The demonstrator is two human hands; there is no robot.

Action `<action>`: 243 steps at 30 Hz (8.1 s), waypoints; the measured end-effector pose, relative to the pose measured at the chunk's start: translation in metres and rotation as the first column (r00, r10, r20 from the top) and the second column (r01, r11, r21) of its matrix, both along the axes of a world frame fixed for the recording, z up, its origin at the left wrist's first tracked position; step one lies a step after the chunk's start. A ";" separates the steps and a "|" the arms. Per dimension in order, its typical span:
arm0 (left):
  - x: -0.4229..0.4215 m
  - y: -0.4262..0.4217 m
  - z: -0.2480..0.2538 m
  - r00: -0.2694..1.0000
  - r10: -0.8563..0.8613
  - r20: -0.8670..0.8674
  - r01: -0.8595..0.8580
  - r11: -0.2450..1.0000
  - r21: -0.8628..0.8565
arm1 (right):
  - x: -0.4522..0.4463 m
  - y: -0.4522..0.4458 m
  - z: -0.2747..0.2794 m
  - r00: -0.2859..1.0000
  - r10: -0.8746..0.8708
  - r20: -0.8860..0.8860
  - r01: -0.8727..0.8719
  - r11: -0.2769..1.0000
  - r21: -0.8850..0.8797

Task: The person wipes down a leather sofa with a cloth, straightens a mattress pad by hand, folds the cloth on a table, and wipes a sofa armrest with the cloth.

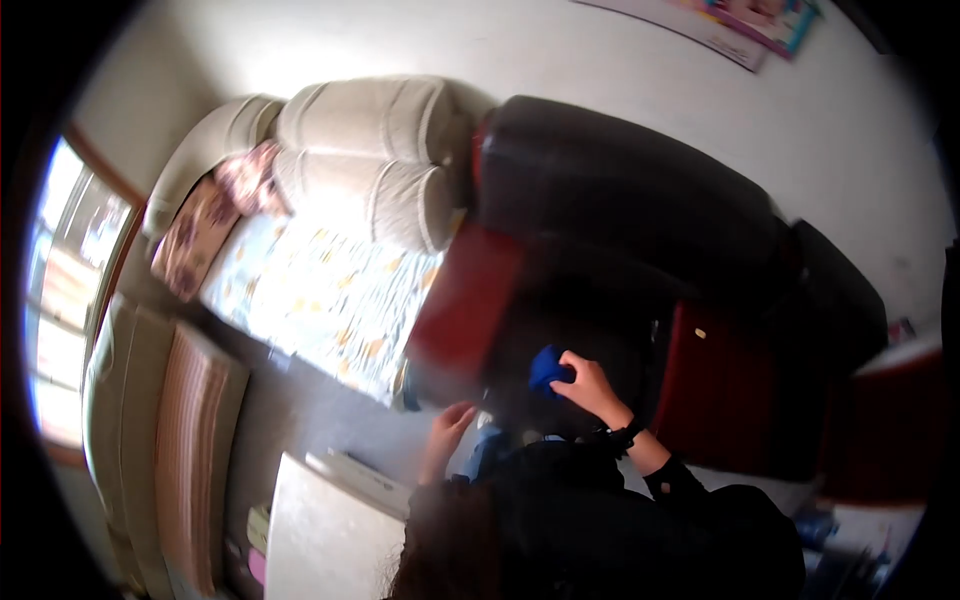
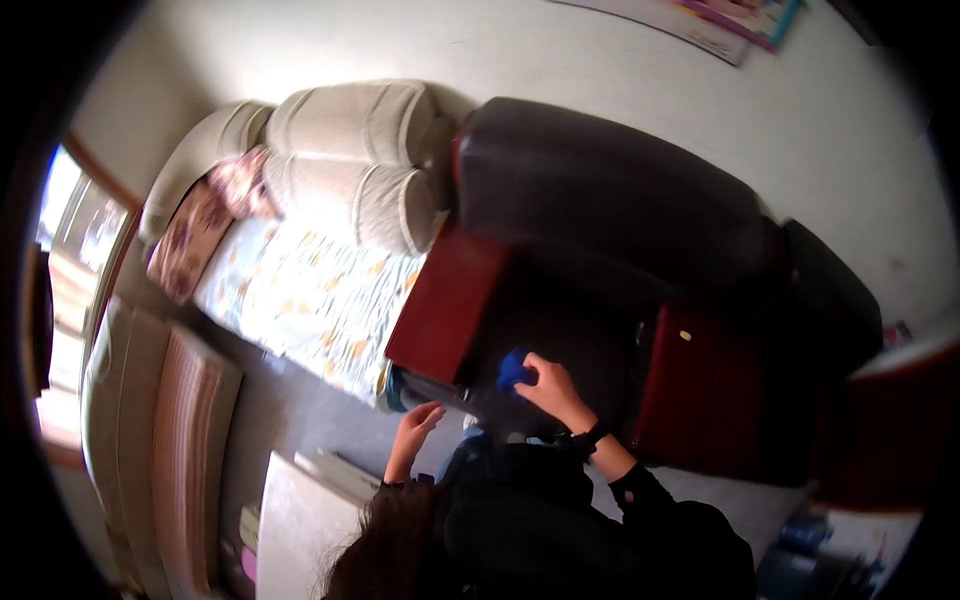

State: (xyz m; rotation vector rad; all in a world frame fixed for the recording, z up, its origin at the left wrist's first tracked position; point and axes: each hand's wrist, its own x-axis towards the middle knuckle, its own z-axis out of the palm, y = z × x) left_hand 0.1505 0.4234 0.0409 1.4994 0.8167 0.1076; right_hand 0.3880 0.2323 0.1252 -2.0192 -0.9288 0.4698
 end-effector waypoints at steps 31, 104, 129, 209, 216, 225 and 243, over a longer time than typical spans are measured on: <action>0.279 -0.129 0.158 0.541 -0.838 0.069 0.778 0.530 0.336 | 0.064 -0.130 0.057 0.333 -0.296 -0.895 0.815 0.569 0.115; 0.703 -0.019 0.050 0.869 -0.490 -0.067 0.310 0.433 0.846 | 0.632 0.110 -0.036 0.487 -0.051 0.872 0.338 0.932 -0.134; 0.732 -0.361 -0.014 0.687 -0.615 -0.387 0.456 -0.050 0.889 | 0.611 -0.248 -0.066 0.191 -0.398 0.897 0.864 0.502 0.039; 0.636 -0.127 0.043 0.740 -0.650 -0.170 0.466 0.314 0.827 | 0.563 -0.094 -0.067 0.245 -0.502 0.830 0.767 0.624 0.151; 0.620 0.047 0.054 0.939 -0.301 0.166 0.143 0.781 0.608 | 0.594 0.071 0.002 0.907 -0.396 0.143 0.392 0.918 0.056; 0.541 0.143 0.016 0.888 -0.460 0.024 0.418 0.826 0.378 | 0.481 0.112 -0.028 0.713 -0.214 0.668 0.312 0.950 -0.029; 0.516 0.049 0.064 0.781 -0.523 0.343 0.549 0.836 0.023 | 0.395 0.037 0.040 0.924 -0.266 -0.275 0.353 0.870 0.344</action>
